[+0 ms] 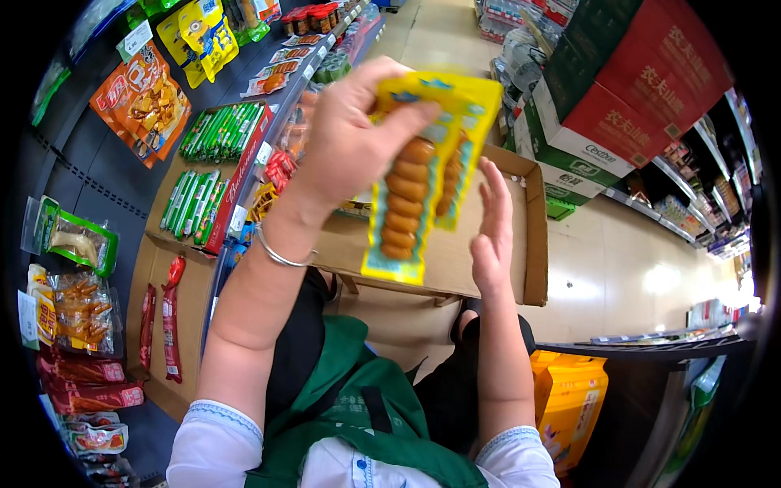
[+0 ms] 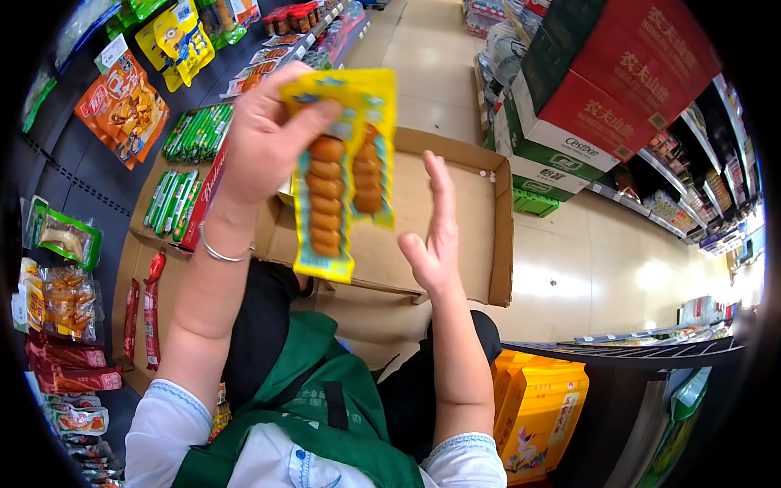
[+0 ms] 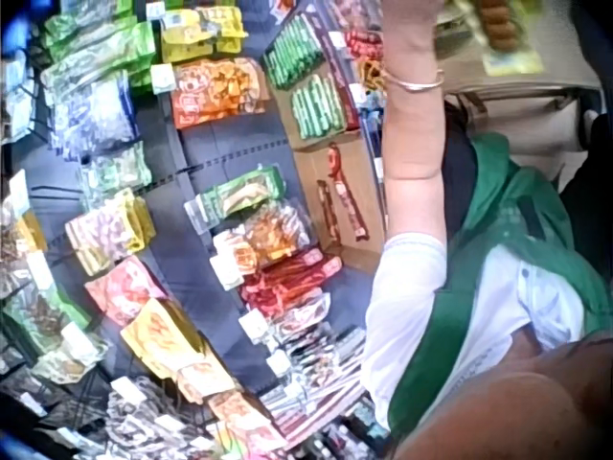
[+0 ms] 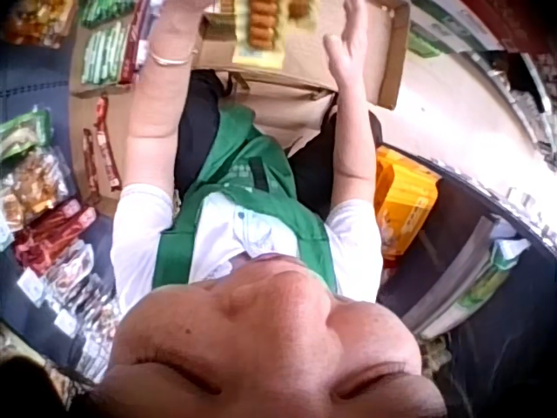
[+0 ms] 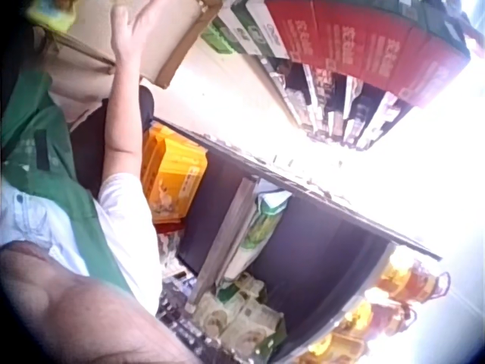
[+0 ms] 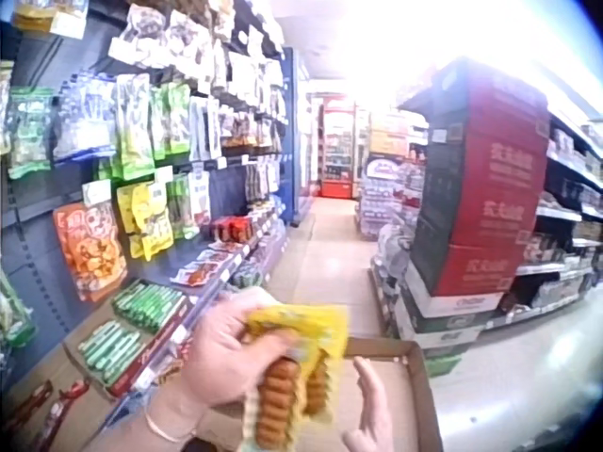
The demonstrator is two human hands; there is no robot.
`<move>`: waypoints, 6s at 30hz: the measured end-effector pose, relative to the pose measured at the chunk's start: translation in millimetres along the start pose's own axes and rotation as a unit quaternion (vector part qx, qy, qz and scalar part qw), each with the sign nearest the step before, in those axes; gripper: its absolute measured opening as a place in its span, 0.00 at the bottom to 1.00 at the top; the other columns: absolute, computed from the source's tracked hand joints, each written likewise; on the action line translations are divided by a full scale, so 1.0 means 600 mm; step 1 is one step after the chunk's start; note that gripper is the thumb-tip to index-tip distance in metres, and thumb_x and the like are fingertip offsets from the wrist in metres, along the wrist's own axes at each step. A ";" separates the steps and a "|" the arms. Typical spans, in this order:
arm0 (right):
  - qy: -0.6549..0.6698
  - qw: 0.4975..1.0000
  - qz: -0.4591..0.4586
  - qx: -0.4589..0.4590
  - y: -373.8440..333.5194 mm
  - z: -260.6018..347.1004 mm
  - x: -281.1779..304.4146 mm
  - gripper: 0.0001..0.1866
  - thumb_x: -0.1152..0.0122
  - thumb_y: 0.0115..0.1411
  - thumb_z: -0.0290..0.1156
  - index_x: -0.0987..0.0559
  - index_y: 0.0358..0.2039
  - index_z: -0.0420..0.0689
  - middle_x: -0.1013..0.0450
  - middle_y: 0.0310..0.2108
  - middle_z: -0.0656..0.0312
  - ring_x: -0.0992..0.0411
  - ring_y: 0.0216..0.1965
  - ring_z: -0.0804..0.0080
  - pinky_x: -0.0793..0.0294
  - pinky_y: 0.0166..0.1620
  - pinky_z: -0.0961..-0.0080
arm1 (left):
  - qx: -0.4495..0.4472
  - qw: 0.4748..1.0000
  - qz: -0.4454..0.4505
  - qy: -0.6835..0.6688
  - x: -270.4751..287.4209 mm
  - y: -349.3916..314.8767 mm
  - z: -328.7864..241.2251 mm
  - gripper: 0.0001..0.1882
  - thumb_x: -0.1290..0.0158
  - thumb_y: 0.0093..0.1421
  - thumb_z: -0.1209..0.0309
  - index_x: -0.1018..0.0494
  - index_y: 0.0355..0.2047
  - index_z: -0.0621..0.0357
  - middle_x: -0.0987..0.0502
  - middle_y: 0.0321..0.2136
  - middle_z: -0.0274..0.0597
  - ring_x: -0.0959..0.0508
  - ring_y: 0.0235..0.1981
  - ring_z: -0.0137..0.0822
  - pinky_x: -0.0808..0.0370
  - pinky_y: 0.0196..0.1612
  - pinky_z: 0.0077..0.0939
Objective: The person sits on the floor of a store aisle and unpacks yellow snack packages from a cardboard box. They arrange the packages into neat rows on the box lid and then place them back into the box one by one.
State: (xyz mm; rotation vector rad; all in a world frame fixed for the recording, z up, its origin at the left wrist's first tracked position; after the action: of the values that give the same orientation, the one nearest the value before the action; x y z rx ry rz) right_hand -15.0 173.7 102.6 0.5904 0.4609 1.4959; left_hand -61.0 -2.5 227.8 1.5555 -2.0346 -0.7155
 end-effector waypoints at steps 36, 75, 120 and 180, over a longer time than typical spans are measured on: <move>-0.363 0.917 0.062 0.154 0.134 0.033 -0.145 0.23 0.37 0.48 0.25 0.29 0.46 0.38 0.31 0.43 0.50 0.33 0.45 0.53 0.32 0.48 0.64 | -0.043 0.948 -0.057 0.310 0.005 -0.194 0.136 0.10 0.45 0.46 0.76 0.27 0.32 0.54 0.27 0.34 0.38 0.29 0.40 0.42 0.34 0.43 0.37; -0.496 0.822 0.014 0.279 0.279 0.073 -0.174 0.14 0.32 0.48 0.38 0.27 0.19 0.45 0.34 0.14 0.63 0.34 0.14 0.71 0.35 0.19 0.75 | -0.002 0.952 -0.037 0.304 0.014 -0.228 0.178 0.06 0.46 0.49 0.71 0.28 0.29 0.49 0.29 0.41 0.36 0.30 0.41 0.40 0.37 0.46 0.35; -0.531 0.773 0.233 0.258 0.243 -0.029 -0.200 0.11 0.43 0.46 0.25 0.22 0.33 0.48 0.33 0.39 0.61 0.34 0.42 0.63 0.32 0.42 0.69 | 0.031 0.934 0.212 0.287 -0.111 -0.277 0.228 0.22 0.42 0.49 0.63 0.29 0.47 0.49 0.38 0.56 0.45 0.50 0.63 0.47 0.55 0.65 0.48; 0.203 0.897 -0.117 -0.375 -0.095 -0.095 -0.025 0.09 0.49 0.63 0.29 0.27 0.39 0.38 0.27 0.33 0.65 0.31 0.33 0.86 0.30 0.35 0.85 | 0.435 0.856 0.156 -0.233 -0.125 -0.277 0.264 0.14 0.51 0.63 0.67 0.31 0.44 0.65 0.26 0.36 0.34 0.27 0.36 0.23 0.28 0.40 0.19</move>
State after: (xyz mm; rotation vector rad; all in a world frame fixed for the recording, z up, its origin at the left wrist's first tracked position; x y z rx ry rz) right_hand -6.2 164.3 21.7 -0.3842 0.2218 1.4204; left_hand -26.9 52.3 -4.8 1.4646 -3.1714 0.0166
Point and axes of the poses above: each hand's wrist, its own y-axis towards the middle knuckle, its own x-axis out of the back of the hand, z = x × y, the point moved 5 cm from there along y, towards the middle knuckle
